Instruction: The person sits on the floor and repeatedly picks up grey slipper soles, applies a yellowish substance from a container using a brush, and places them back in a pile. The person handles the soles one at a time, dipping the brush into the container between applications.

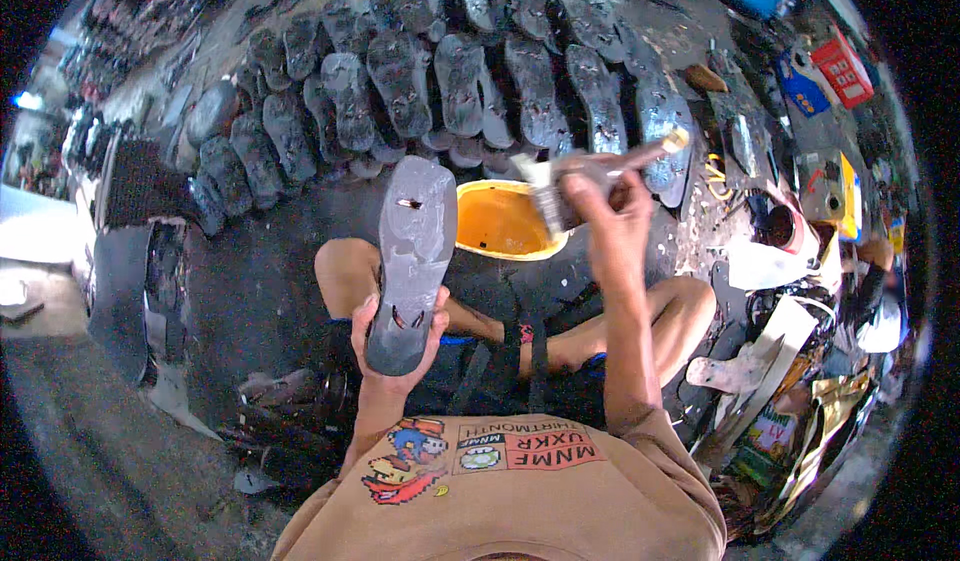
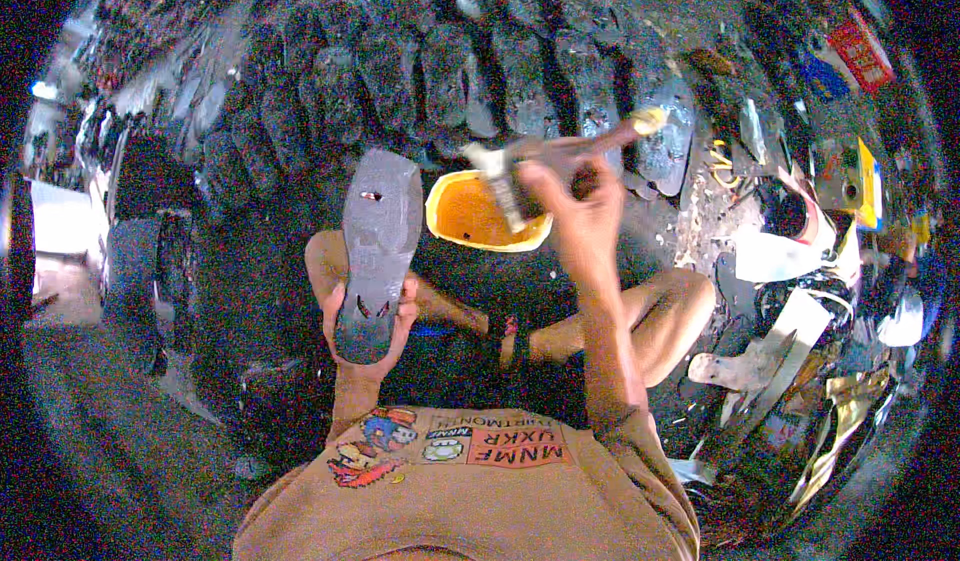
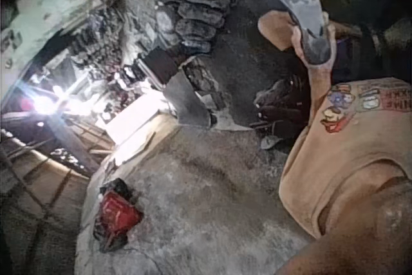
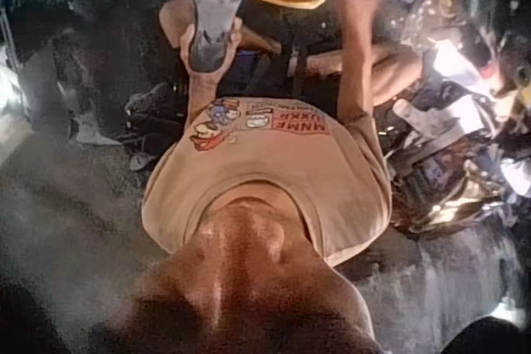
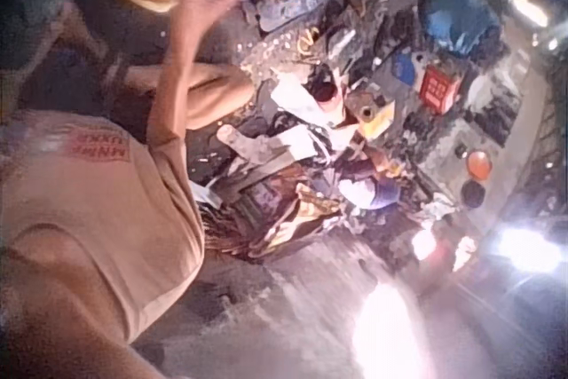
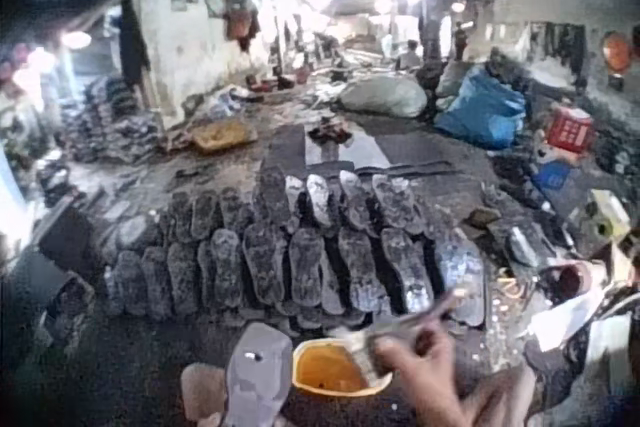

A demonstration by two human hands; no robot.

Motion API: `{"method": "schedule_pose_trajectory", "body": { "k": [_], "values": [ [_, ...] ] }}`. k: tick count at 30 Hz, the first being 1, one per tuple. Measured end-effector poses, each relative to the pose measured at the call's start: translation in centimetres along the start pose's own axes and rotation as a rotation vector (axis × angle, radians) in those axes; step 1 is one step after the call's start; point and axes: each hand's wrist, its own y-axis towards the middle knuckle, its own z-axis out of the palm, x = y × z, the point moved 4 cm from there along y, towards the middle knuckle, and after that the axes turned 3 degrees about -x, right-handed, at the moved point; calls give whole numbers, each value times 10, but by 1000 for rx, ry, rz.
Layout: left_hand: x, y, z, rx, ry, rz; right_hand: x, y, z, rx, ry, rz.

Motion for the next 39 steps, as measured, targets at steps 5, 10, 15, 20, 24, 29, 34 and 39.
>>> {"method": "schedule_pose_trajectory", "body": {
  "k": [5,10,15,20,24,29,34,39],
  "values": [
    [7,5,11,169,-30,-36,7,-5,21,-34,-16,0],
    [6,0,-15,119,253,-13,19,-10,36,268,-220,1],
    [14,7,-8,122,81,-152,18,2,50,600,-227,100],
    [19,15,1,139,262,-244,6,-4,37,388,-380,-146],
    [19,28,11,76,331,-162,-30,2,23,443,-108,103],
    [13,28,-6,106,152,-116,-59,19,-38,-5,174,328],
    [8,45,-20,249,33,-137,-66,13,-36,21,343,520],
    [4,38,-37,2,106,60,-59,12,-22,29,528,592]
  ]
}}
